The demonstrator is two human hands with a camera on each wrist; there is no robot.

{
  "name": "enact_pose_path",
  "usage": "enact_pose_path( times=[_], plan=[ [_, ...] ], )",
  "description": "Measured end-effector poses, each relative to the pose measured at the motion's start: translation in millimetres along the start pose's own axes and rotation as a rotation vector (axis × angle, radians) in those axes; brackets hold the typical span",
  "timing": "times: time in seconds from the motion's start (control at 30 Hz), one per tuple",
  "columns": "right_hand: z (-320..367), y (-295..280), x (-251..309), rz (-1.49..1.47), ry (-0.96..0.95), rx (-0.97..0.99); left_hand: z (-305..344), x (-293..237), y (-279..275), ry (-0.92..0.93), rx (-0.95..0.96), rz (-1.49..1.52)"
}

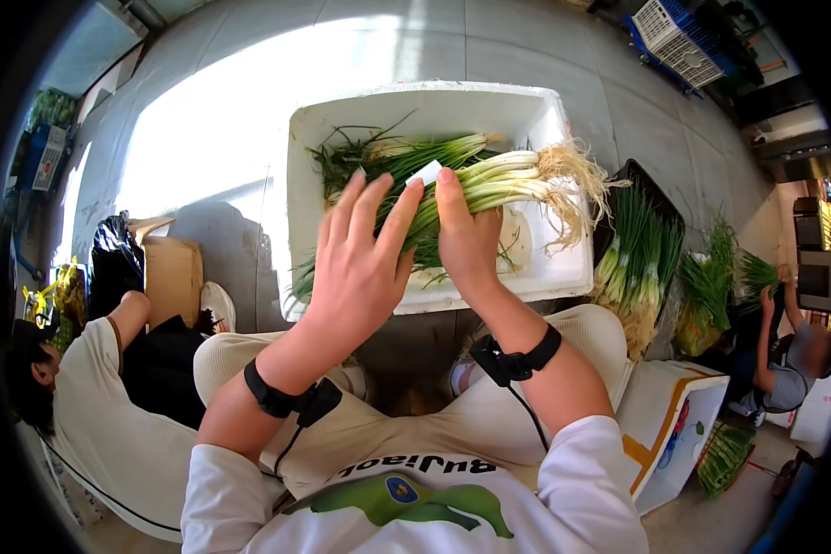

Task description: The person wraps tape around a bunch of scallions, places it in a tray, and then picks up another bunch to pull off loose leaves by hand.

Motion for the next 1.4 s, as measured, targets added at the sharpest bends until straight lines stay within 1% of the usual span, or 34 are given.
enact_pose_path(
  times=[0.07, 0.17, 0.27, 0.33, 0.37, 0.5, 0.57, 0.67, 0.7, 0.77, 0.8, 0.83, 0.87, 0.93, 1.0, 1.07, 1.13, 1.2, 1.23, 1.27, 1.3, 1.33, 1.37, 1.4],
  plan=[
    [2, 3, 3, -0.013, -0.007, -0.030, -4, -4, -12, 0.003, -0.057, -0.185],
    [4, 6, 2, -0.006, 0.006, -0.055, -2, 0, -7, 0.013, -0.059, -0.171],
    [5, 9, 0, 0.010, -0.021, -0.004, 2, 4, 1, 0.019, -0.031, -0.196],
    [6, 10, 1, -0.007, -0.045, -0.025, 5, 11, 7, -0.034, -0.020, -0.087],
    [6, 10, 1, -0.005, -0.043, -0.023, 4, 14, 6, -0.005, -0.044, -0.052],
    [9, 12, 0, -0.036, 0.025, -0.013, 5, 21, 2, 0.003, -0.025, 0.018],
    [9, 12, 0, -0.039, 0.039, -0.019, 7, 27, 11, -0.085, 0.103, 0.149],
    [8, 10, -2, -0.033, 0.056, 0.009, 6, 28, 9, -0.065, 0.063, 0.238],
    [6, 9, -7, -0.011, 0.086, 0.049, 4, 28, 7, -0.062, 0.058, 0.237],
    [4, 4, -7, 0.012, 0.114, 0.093, 4, 30, 6, -0.141, 0.119, 0.331],
    [4, 6, -2, 0.055, 0.066, 0.203, 2, 31, 4, -0.140, 0.112, 0.330],
    [4, 8, 4, 0.098, 0.019, 0.312, 2, 34, 4, -0.187, 0.128, 0.387],
    [1, 2, 7, 0.101, 0.014, 0.314, 1, 38, 5, -0.233, 0.142, 0.446],
    [2, 6, 19, 0.290, -0.166, 0.565, 1, 40, 6, -0.234, 0.123, 0.500],
    [-2, -1, 23, 0.320, -0.175, 0.573, 1, 41, 7, -0.237, 0.109, 0.556],
    [-5, -5, 13, 0.558, -0.185, 0.689, 3, 46, 9, -0.356, 0.126, 0.686],
    [-4, -8, 13, 0.568, -0.159, 0.675, 2, 48, 11, -0.376, 0.159, 0.714],
    [-2, -7, 12, 0.431, -0.008, 0.775, 2, 48, 11, -0.399, 0.192, 0.744],
    [-3, -8, 9, 0.432, -0.010, 0.777, 2, 48, 13, -0.438, 0.246, 0.810],
    [-3, -11, 2, 0.365, 0.067, 0.765, 3, 47, 16, -0.476, 0.303, 0.877],
    [-3, -14, -3, 0.297, 0.142, 0.753, 2, 47, 13, -0.477, 0.301, 0.877],
    [-3, -16, -4, 0.300, 0.141, 0.755, 2, 43, 14, -0.462, 0.362, 0.968],
    [-2, -16, -5, 0.358, 0.132, 0.798, 2, 39, 13, -0.444, 0.422, 1.059],
    [-1, -16, -7, 0.416, 0.123, 0.842, -1, 39, 9, -0.444, 0.418, 1.060]
  ],
)
Point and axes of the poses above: each hand's wrist, its own z-axis away from the middle knuckle, its own y-axis out of the palm, x = y × z, the point moved 6 cm from there along -z, towards the middle knuckle, and after that the axes turned 7 degrees about z, right-handed, at the moved point
